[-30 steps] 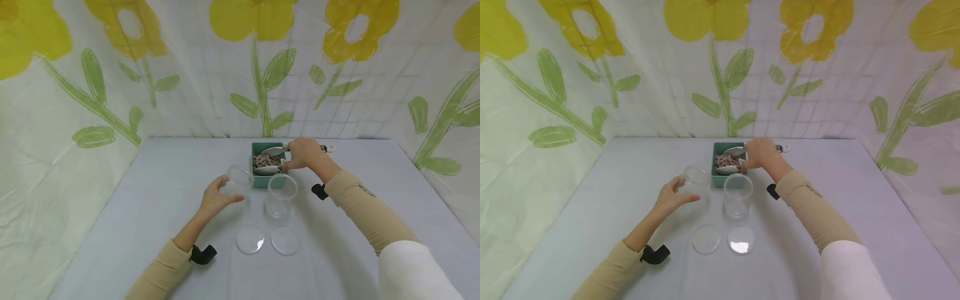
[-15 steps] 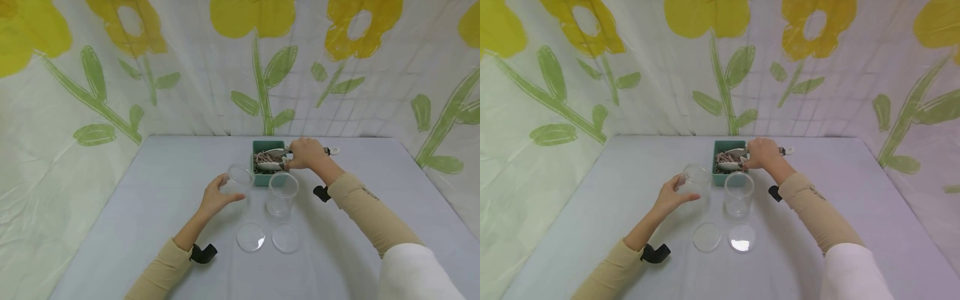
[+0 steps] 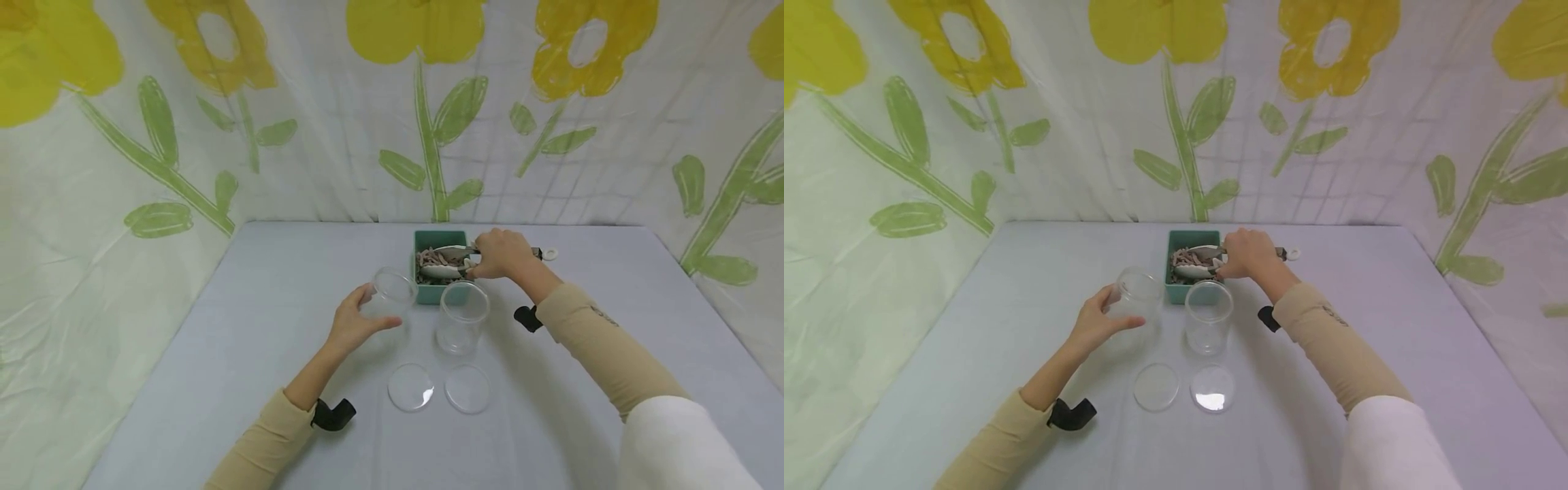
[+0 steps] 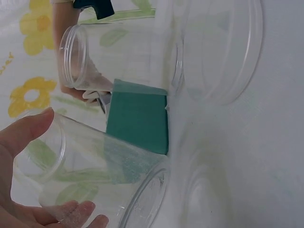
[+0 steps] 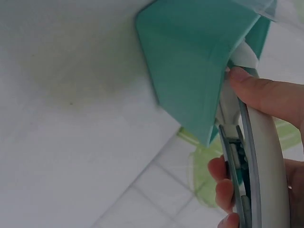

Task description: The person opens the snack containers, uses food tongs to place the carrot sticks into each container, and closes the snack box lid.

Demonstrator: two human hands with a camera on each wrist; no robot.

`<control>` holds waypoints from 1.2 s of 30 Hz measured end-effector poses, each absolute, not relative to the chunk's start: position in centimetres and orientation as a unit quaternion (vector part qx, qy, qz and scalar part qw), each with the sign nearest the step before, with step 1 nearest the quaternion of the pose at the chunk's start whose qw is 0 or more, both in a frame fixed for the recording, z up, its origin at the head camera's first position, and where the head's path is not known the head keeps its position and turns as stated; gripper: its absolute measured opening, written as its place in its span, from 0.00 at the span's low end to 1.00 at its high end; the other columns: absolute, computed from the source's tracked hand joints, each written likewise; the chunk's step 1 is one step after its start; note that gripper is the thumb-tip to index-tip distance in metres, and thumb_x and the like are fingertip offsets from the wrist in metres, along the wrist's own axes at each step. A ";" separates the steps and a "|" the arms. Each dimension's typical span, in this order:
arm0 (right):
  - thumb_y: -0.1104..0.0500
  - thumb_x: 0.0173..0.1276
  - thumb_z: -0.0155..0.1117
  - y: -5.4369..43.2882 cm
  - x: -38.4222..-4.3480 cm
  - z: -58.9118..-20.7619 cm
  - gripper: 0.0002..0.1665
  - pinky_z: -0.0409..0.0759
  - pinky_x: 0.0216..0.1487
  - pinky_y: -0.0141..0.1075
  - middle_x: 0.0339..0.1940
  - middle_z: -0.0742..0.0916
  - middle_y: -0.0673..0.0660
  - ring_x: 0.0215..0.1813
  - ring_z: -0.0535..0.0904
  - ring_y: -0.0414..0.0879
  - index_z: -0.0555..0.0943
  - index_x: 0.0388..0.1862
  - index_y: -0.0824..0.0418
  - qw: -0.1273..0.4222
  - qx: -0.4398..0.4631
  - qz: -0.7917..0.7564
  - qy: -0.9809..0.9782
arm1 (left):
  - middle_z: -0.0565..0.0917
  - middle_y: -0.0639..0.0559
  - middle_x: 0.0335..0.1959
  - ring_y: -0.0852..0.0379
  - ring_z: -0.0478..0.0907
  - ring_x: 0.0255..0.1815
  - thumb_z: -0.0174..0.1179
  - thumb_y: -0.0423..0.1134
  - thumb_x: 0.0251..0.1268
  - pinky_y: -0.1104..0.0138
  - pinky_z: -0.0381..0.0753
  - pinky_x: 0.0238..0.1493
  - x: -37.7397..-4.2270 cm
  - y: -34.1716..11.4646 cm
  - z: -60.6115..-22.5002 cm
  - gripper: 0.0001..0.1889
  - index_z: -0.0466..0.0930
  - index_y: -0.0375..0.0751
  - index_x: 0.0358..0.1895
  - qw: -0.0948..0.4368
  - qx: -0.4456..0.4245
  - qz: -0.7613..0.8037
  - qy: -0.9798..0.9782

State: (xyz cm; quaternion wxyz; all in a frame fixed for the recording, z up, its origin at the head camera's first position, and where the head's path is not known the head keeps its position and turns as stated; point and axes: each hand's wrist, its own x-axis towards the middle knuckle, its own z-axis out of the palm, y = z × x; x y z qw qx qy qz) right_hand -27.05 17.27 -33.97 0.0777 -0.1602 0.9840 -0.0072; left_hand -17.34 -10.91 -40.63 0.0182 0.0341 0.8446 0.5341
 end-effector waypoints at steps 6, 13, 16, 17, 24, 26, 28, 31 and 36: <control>0.42 0.56 0.72 17.6 -26.5 -34.4 0.22 0.64 0.19 0.36 0.14 0.72 0.51 0.19 0.65 0.44 0.78 0.22 0.58 0.041 -0.166 -0.019 0.985 | 0.73 0.35 0.64 0.38 0.67 0.66 0.76 0.41 0.46 0.44 0.69 0.62 -17.4 -10.6 -40.8 0.42 0.68 0.32 0.67 0.021 0.035 0.537 0.843; 0.42 0.57 0.71 18.0 -26.1 -34.7 0.26 0.72 0.20 0.38 0.23 0.84 0.57 0.20 0.74 0.47 0.86 0.40 0.64 0.026 -0.175 -0.012 0.984 | 0.73 0.35 0.64 0.39 0.67 0.66 0.76 0.41 0.47 0.46 0.70 0.62 -17.6 -10.5 -41.1 0.42 0.67 0.32 0.68 0.025 0.038 0.535 0.844; 0.42 0.57 0.71 18.1 -26.0 -34.7 0.31 0.77 0.23 0.41 0.31 0.87 0.60 0.22 0.77 0.49 0.85 0.49 0.65 0.026 -0.173 -0.015 0.984 | 0.73 0.35 0.64 0.39 0.67 0.66 0.76 0.41 0.48 0.46 0.70 0.62 -17.6 -10.5 -41.0 0.42 0.67 0.32 0.68 0.021 0.041 0.535 0.844; 0.42 0.58 0.71 18.2 -26.0 -34.6 0.31 0.78 0.24 0.42 0.32 0.87 0.61 0.23 0.78 0.49 0.85 0.50 0.65 0.028 -0.172 -0.015 0.985 | 0.72 0.35 0.64 0.39 0.67 0.66 0.76 0.41 0.48 0.46 0.70 0.62 -17.7 -10.4 -41.0 0.43 0.67 0.32 0.68 0.021 0.041 0.536 0.843; 0.40 0.57 0.70 19.4 -25.9 -34.2 0.32 0.79 0.28 0.44 0.31 0.87 0.60 0.29 0.80 0.53 0.85 0.49 0.64 0.023 -0.169 -0.024 0.985 | 0.73 0.35 0.64 0.38 0.67 0.66 0.76 0.41 0.47 0.46 0.69 0.62 -17.8 -10.4 -40.7 0.42 0.67 0.31 0.68 0.019 0.040 0.536 0.843; 0.40 0.57 0.70 19.8 -25.7 -34.1 0.29 0.75 0.24 0.41 0.23 0.84 0.57 0.25 0.77 0.49 0.86 0.45 0.63 0.022 -0.169 -0.031 0.985 | 0.73 0.34 0.64 0.38 0.67 0.66 0.76 0.41 0.47 0.45 0.69 0.62 -17.8 -10.4 -40.6 0.43 0.67 0.31 0.68 0.019 0.038 0.534 0.845; 0.40 0.57 0.70 20.1 -25.6 -33.9 0.27 0.68 0.21 0.38 0.15 0.77 0.53 0.20 0.69 0.46 0.86 0.42 0.62 0.024 -0.169 -0.040 0.984 | 0.73 0.34 0.64 0.38 0.67 0.66 0.76 0.41 0.47 0.45 0.69 0.63 -17.9 -10.4 -40.5 0.43 0.66 0.31 0.68 0.020 0.038 0.530 0.847; 0.40 0.58 0.70 20.5 -25.2 -33.9 0.29 0.60 0.20 0.35 0.10 0.67 0.49 0.17 0.60 0.42 0.85 0.46 0.63 0.031 -0.168 -0.057 0.984 | 0.72 0.33 0.64 0.38 0.66 0.66 0.76 0.41 0.48 0.46 0.69 0.63 -18.0 -10.4 -40.4 0.44 0.65 0.30 0.69 0.021 0.036 0.529 0.848; 0.41 0.59 0.71 21.1 -24.7 -33.8 0.35 0.56 0.20 0.33 0.10 0.65 0.49 0.17 0.56 0.41 0.82 0.53 0.68 0.033 -0.162 -0.081 0.983 | 0.71 0.33 0.65 0.38 0.66 0.67 0.76 0.42 0.48 0.46 0.69 0.63 -18.4 -10.4 -40.3 0.45 0.64 0.29 0.69 0.021 0.036 0.522 0.852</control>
